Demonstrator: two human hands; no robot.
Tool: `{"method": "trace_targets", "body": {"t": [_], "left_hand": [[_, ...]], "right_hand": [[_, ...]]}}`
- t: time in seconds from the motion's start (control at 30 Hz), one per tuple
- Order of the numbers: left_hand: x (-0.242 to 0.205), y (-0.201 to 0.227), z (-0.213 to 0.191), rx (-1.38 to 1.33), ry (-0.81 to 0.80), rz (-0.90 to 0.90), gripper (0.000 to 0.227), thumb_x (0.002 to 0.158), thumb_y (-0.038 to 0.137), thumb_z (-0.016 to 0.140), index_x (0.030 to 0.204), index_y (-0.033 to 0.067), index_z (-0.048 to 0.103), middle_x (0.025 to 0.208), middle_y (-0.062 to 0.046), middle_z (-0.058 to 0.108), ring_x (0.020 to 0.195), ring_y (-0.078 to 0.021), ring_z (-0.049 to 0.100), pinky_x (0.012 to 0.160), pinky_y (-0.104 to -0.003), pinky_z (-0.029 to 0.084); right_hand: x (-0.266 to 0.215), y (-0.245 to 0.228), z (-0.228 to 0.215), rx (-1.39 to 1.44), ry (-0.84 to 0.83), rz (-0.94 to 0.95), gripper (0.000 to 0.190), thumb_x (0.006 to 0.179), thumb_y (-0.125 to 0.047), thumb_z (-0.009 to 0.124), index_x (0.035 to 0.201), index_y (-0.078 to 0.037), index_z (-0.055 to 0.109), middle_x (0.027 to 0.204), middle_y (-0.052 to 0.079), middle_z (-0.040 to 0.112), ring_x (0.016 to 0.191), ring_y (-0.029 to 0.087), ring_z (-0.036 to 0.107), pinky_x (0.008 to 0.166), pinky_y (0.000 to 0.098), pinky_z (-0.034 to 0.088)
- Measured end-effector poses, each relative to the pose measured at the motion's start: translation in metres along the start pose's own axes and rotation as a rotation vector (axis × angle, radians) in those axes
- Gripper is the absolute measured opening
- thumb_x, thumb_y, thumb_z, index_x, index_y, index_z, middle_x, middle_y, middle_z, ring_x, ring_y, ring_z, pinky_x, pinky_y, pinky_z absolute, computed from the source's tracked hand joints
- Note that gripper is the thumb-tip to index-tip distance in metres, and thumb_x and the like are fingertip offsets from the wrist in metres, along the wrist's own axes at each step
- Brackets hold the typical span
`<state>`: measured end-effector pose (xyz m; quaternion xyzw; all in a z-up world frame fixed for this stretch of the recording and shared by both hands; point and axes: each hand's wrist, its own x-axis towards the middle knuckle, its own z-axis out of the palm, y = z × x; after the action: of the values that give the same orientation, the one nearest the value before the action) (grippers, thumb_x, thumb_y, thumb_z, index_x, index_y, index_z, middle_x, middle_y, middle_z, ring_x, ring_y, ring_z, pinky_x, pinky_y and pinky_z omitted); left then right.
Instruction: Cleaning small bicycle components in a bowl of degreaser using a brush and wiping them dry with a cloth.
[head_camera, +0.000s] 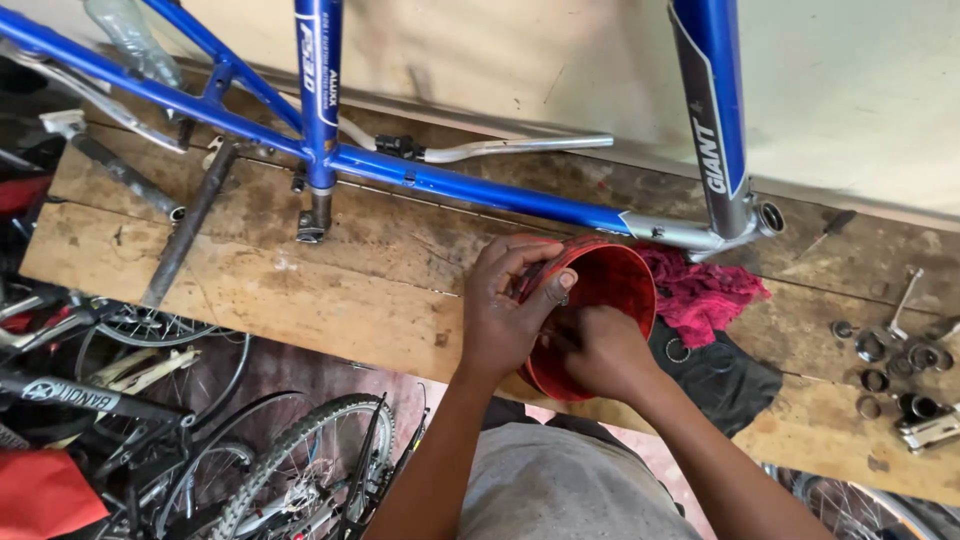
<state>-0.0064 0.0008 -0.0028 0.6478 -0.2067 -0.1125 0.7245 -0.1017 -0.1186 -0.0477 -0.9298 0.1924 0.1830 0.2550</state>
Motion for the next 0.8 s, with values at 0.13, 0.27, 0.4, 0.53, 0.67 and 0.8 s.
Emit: {"method": "trace_targets", "body": {"t": [0.13, 0.27, 0.4, 0.53, 0.67, 0.8], "left_hand": [[0.003, -0.008, -0.005, -0.016, 0.091, 0.074, 0.024, 0.084, 0.021, 0.079, 0.101, 0.0044, 0.076, 0.098, -0.013, 0.066, 0.096, -0.0211, 0.065, 0.089, -0.031, 0.051], [0.008, -0.016, -0.018, 0.002, 0.109, 0.055, 0.023, 0.097, 0.023, 0.063, 0.099, 0.0016, 0.073, 0.098, -0.015, 0.069, 0.097, -0.0239, 0.065, 0.091, -0.035, 0.049], [0.007, -0.033, -0.024, -0.036, 0.169, -0.092, 0.031, 0.097, 0.028, 0.056, 0.105, 0.0029, 0.071, 0.105, -0.009, 0.072, 0.099, -0.0175, 0.067, 0.085, -0.029, 0.054], [0.004, -0.044, -0.034, -0.062, 0.205, -0.115, 0.029, 0.095, 0.027, 0.059, 0.106, 0.0028, 0.071, 0.104, -0.006, 0.07, 0.097, -0.0161, 0.064, 0.084, -0.028, 0.052], [0.001, -0.04, -0.042, -0.115, 0.264, -0.222, 0.03, 0.092, 0.026, 0.062, 0.112, 0.0052, 0.069, 0.111, -0.008, 0.071, 0.106, -0.0186, 0.064, 0.09, -0.032, 0.052], [-0.003, -0.039, -0.05, -0.144, 0.306, -0.225, 0.038, 0.092, 0.024, 0.06, 0.125, 0.0049, 0.062, 0.126, -0.012, 0.066, 0.115, -0.0201, 0.063, 0.097, -0.031, 0.052]], "right_hand": [[-0.022, -0.023, -0.036, 0.413, -0.008, 0.007, 0.021, 0.08, -0.021, 0.062, 0.092, -0.009, 0.074, 0.079, 0.022, 0.071, 0.09, 0.046, 0.067, 0.076, 0.0535, 0.051], [-0.037, -0.009, -0.039, 0.838, 0.103, 0.027, 0.012, 0.084, -0.012, 0.067, 0.084, -0.007, 0.078, 0.055, 0.005, 0.059, 0.061, 0.015, 0.056, 0.062, 0.0306, 0.048], [-0.045, 0.012, -0.033, 1.015, 0.083, 0.115, 0.015, 0.089, -0.018, 0.069, 0.091, -0.007, 0.079, 0.064, -0.002, 0.052, 0.06, 0.01, 0.038, 0.057, 0.0248, 0.024], [-0.047, 0.013, -0.037, 1.061, 0.099, 0.075, 0.018, 0.092, -0.016, 0.065, 0.092, -0.004, 0.079, 0.064, -0.001, 0.049, 0.059, 0.009, 0.034, 0.056, 0.0254, 0.021], [-0.05, 0.011, -0.04, 1.1, 0.091, 0.041, 0.02, 0.092, -0.016, 0.064, 0.094, -0.001, 0.078, 0.064, 0.0, 0.047, 0.059, 0.011, 0.034, 0.055, 0.0259, 0.022], [-0.05, 0.011, -0.039, 1.156, 0.066, 0.031, 0.022, 0.091, -0.015, 0.064, 0.098, 0.001, 0.078, 0.064, 0.001, 0.046, 0.059, 0.013, 0.036, 0.054, 0.0281, 0.026]]}}
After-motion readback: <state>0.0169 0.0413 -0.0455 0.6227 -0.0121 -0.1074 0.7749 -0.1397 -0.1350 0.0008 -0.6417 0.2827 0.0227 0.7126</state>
